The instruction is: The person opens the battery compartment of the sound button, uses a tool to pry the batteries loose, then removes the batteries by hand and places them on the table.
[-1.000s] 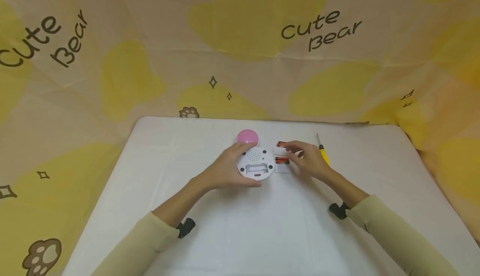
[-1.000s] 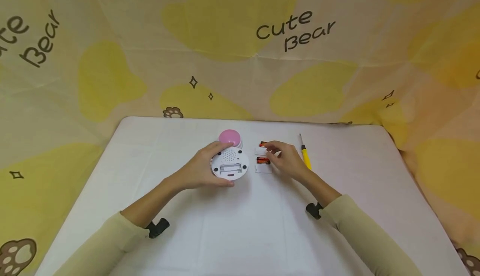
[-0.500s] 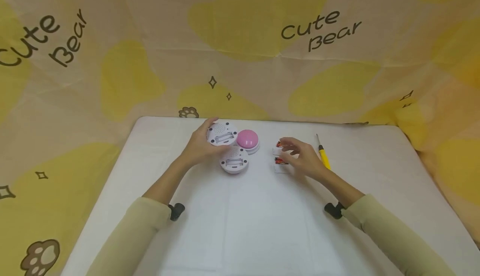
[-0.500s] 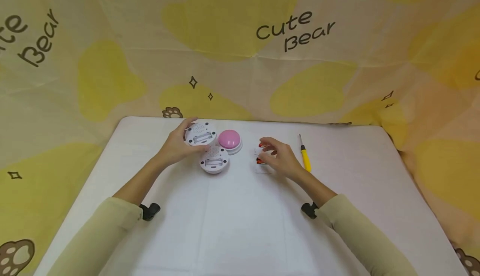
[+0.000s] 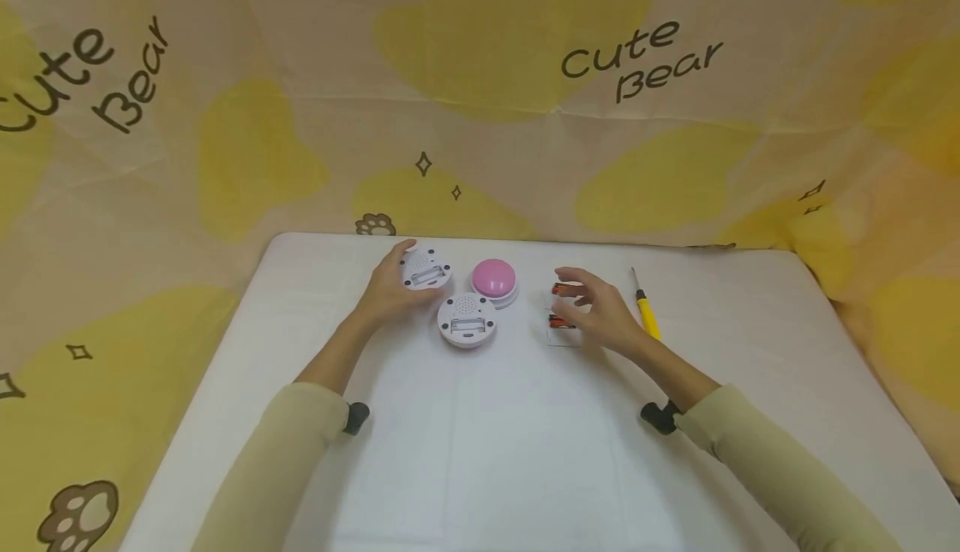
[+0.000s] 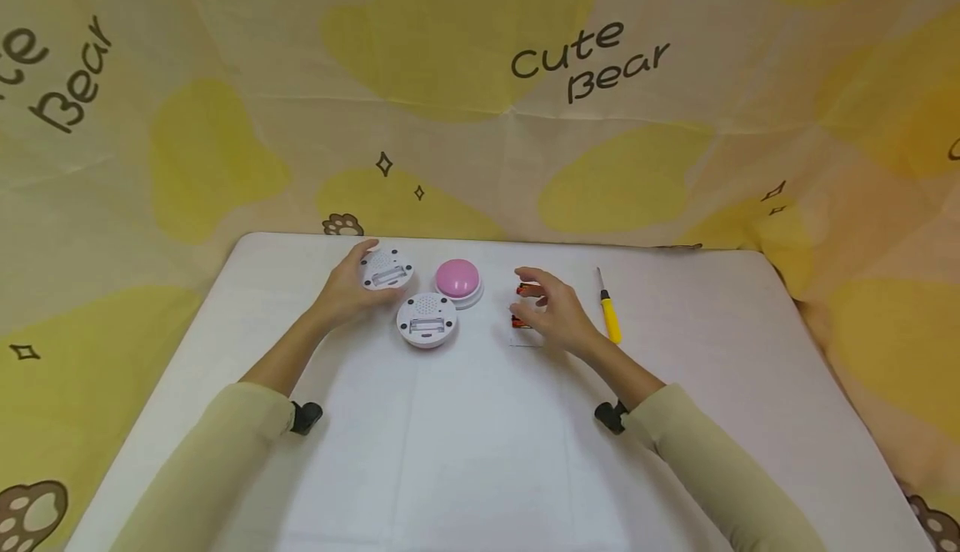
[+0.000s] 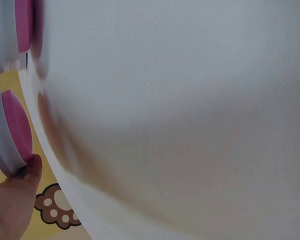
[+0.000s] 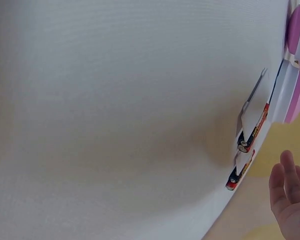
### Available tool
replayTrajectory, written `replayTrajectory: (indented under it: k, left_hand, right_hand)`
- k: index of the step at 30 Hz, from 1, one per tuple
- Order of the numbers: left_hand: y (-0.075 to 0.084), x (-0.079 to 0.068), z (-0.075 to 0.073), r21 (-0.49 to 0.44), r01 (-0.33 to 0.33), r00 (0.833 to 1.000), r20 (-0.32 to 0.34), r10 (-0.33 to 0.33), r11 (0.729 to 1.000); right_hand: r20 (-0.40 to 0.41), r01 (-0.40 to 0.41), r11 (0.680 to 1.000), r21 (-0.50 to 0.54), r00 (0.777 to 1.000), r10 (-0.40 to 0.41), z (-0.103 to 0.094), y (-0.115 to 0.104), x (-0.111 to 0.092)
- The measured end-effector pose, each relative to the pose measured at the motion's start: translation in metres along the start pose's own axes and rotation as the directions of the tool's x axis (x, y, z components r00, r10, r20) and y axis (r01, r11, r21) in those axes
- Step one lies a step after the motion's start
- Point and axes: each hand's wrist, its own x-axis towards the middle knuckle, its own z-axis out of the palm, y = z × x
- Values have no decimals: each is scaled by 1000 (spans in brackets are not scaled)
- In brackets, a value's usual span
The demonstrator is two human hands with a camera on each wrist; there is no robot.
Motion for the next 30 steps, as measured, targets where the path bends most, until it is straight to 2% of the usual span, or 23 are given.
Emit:
replayTrajectory:
  k: [7,14,24,30]
  left_hand:
    - [-7,2,1,-7,10,1000,-6,-10,1000]
    - [-13,4,2,24,13,1000,-4,-12,1000]
    - [-19,3,2,23,32,999,18,-32,999]
    - [-17,2,0,52,27,998,53,-30,998]
  right_hand:
    - [12,-17,1000,11,1000,17,-3,-36,-2]
    - [16,-12,1000,9,1000,12,2,4,5]
    - [11,-39,999,15,999,39,5,-10,3]
    - [4,-28,1000,-10,1000,29,4,-2,2]
